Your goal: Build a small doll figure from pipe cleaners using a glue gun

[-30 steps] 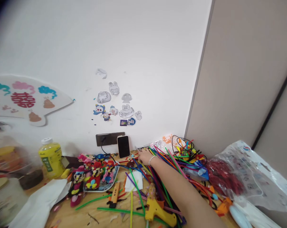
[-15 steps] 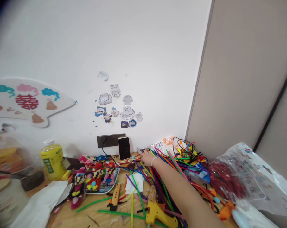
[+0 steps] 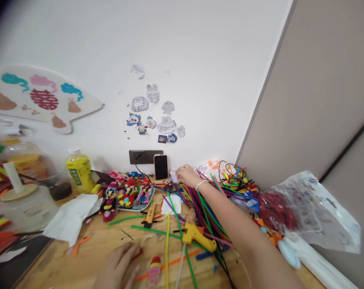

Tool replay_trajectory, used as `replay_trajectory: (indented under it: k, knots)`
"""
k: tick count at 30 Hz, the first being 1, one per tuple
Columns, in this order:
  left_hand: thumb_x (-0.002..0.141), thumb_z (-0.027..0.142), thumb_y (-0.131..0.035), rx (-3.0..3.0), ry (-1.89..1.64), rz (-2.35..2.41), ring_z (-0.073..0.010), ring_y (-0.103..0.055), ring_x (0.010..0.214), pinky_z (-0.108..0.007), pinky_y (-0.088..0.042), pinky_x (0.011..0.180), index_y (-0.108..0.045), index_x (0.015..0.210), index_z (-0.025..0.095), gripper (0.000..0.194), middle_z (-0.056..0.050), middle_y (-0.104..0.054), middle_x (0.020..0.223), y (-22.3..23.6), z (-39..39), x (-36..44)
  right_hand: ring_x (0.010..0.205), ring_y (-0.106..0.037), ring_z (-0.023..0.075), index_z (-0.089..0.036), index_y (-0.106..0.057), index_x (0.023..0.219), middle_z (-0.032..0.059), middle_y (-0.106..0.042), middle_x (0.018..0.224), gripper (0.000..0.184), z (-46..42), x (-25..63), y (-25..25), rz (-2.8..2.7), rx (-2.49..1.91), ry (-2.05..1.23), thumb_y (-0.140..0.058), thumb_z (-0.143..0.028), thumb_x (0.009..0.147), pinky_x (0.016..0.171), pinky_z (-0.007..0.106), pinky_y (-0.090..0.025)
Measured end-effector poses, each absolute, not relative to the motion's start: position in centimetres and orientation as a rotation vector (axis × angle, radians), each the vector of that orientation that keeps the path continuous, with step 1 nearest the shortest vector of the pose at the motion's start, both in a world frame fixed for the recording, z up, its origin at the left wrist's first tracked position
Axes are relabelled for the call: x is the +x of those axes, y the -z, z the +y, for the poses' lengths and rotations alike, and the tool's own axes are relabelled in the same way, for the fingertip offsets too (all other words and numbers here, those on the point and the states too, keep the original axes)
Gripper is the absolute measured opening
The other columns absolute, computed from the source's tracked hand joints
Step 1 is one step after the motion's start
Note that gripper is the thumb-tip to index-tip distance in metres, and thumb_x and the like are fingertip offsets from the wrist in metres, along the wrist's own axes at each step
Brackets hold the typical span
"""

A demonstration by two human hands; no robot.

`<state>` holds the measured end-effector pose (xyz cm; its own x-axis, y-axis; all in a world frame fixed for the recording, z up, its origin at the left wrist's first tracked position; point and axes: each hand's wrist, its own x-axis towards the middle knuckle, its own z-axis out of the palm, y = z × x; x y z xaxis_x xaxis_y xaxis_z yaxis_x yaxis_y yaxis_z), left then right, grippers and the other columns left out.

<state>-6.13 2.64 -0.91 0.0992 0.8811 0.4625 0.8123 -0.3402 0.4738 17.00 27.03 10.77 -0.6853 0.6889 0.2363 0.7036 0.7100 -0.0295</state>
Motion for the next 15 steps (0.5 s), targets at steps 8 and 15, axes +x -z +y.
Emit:
replay_trajectory:
  k: [8,15]
  knots:
    - [0.061,0.016,-0.068,2.259,-0.987,1.471,-0.0303,-0.058,0.100,-0.043,-0.047,0.086,-0.064,0.105,0.023,0.044,-0.010,-0.068,0.105,-0.2,2.1,-2.7,0.083,-0.055,0.0157,-0.018,-0.061,0.082,0.0005,-0.061,0.082,0.008,12.8,16.9,-9.9,-2.312,-0.911,-0.284,-0.059,-0.011,0.080,0.075,0.027,-0.042]
    - [0.065,0.015,-0.059,1.590,-1.186,1.213,-0.0208,-0.060,0.075,-0.034,-0.050,0.066,-0.056,0.098,0.019,0.033,-0.005,-0.064,0.086,-1.0,1.1,-1.7,0.076,-0.058,0.0161,-0.020,-0.063,0.080,-0.0003,-0.064,0.078,0.011,4.6,15.4,-5.0,-2.045,-0.916,-0.490,-0.064,-0.010,0.076,0.071,0.027,-0.044]
